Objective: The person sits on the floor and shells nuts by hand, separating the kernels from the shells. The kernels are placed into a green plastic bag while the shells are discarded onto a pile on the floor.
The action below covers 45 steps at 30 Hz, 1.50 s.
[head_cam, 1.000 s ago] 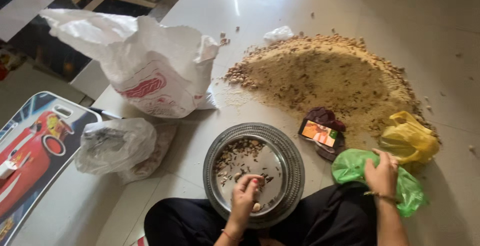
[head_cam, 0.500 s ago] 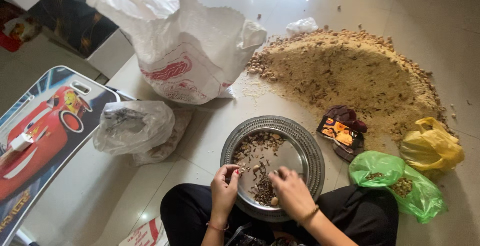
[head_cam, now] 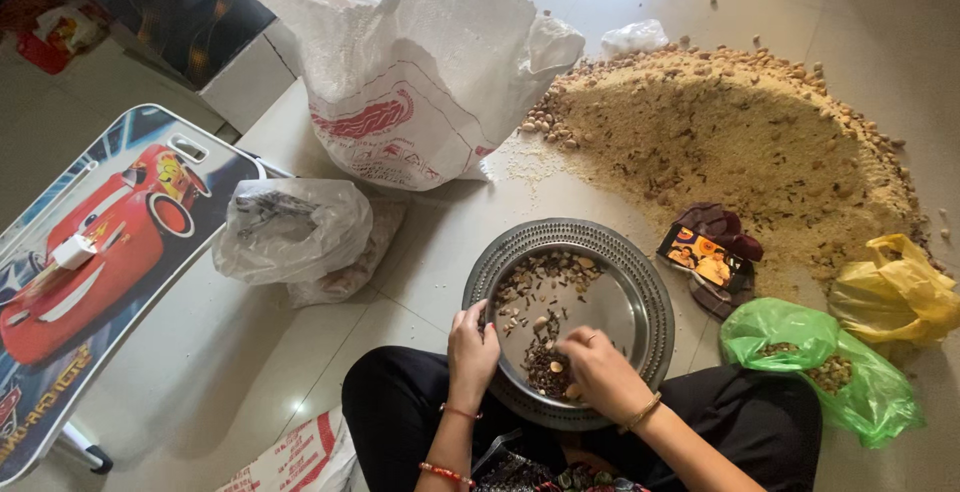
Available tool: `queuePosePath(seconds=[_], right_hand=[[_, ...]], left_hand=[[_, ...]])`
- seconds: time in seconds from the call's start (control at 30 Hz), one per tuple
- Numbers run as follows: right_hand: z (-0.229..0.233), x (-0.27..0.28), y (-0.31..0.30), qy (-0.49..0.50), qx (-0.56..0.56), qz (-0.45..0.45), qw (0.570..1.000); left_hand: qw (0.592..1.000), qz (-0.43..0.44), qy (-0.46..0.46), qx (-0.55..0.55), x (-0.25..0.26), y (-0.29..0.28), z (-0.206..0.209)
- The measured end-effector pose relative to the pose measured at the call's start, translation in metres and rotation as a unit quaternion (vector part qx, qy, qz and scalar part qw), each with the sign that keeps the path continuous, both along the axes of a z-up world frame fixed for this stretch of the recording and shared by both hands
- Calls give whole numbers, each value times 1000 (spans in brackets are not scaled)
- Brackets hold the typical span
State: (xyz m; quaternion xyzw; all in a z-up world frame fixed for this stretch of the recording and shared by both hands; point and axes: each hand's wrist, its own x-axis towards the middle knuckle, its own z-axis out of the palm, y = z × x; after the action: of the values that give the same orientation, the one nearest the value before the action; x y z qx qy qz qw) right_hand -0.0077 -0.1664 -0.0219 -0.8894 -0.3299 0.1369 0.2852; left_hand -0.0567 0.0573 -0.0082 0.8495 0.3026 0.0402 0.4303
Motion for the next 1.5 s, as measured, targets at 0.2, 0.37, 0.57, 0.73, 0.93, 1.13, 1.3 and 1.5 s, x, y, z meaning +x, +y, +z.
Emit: queuePosePath(seconds=[0.2,0.37,0.57,0.73,0.93,1.13,1.3,1.5], right_hand=[[13,27,8,-41,109,-24,993],[28,14,24,29,96,47,994],[40,13,42,-148,133,170,965],[17,52,78,-295,95,229,923],[27,68,10,-116,59,182,975],[51,59,-69,-83,133,-229,961],[31,38,-48,-78,114,-100,985],[17,31,-21,-102,76,-45,991]], left_hand=[[998,-31,-43,30,5,-2,-4],[998,-36,-50,22,7,-2,-11],[996,-46,-72,18,6,2,-24],[993,-61,-93,40,7,0,-22],[999,-38,-18,1,1,-5,6],[972,-107,-143,154,11,-29,25],[961,-251,-73,90,28,-63,26],[935,-301,-110,152,32,-72,28]])
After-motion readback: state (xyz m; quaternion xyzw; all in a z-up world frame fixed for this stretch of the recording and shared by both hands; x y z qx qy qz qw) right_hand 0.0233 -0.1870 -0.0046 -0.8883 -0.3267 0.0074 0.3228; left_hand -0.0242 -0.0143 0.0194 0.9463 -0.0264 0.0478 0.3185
